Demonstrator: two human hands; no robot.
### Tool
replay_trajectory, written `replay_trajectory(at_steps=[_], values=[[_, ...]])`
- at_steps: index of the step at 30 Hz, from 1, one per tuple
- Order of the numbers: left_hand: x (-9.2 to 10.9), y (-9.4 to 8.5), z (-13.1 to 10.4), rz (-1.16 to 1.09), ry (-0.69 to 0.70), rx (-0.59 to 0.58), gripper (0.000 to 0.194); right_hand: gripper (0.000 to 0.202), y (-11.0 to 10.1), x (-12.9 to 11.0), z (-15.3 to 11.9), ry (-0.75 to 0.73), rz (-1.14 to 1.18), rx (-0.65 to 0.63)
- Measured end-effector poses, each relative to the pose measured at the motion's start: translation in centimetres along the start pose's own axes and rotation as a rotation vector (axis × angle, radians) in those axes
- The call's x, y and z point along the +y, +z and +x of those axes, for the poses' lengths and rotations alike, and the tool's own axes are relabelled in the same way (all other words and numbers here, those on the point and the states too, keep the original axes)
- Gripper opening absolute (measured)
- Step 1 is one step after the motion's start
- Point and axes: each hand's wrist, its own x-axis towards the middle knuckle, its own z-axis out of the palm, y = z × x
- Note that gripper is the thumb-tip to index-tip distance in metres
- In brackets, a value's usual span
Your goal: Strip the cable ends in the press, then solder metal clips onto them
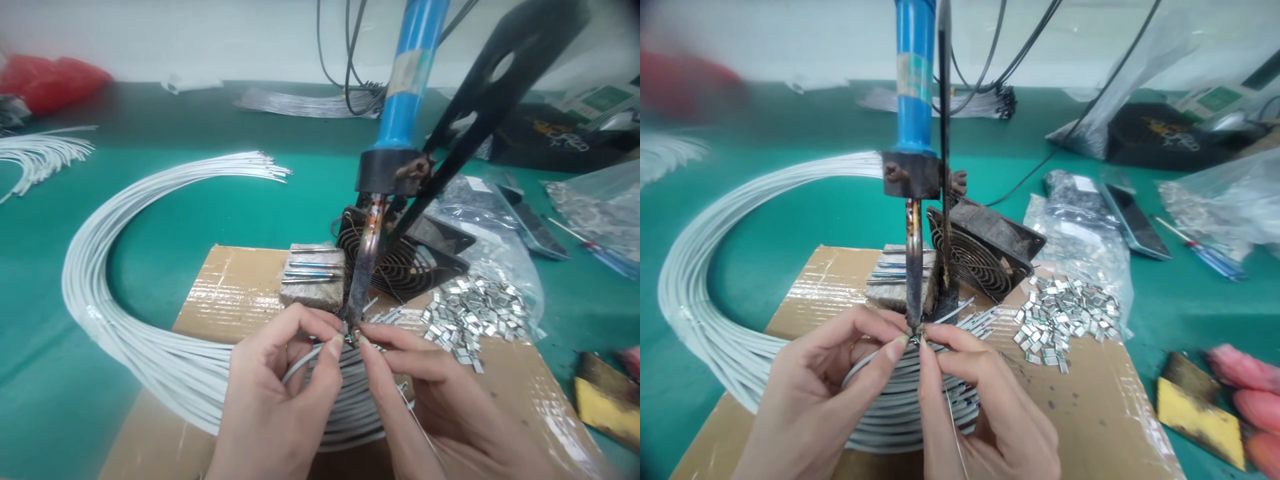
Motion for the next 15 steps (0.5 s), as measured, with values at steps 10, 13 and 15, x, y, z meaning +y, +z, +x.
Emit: replay_trajectory(at_steps=[10,13,15], values=[[0.10,-0.18,-0.35,-0.018,-0.007,-0.016,0.017,0.012,0.38,0.10,0.07,0.001,-0.022,0.042],[-0.03,-0.15,-0.33,-0.031,-0.023,-0.020,0.017,0.011,0.18,0.33,0.06,-0.015,-0.025,0.021],[-0.05,-0.08,-0.30,-0.031,-0.036,-0.025,0.017,0.010,-0.03,0.42,0.07,-0.031,-0.043,0.001]])
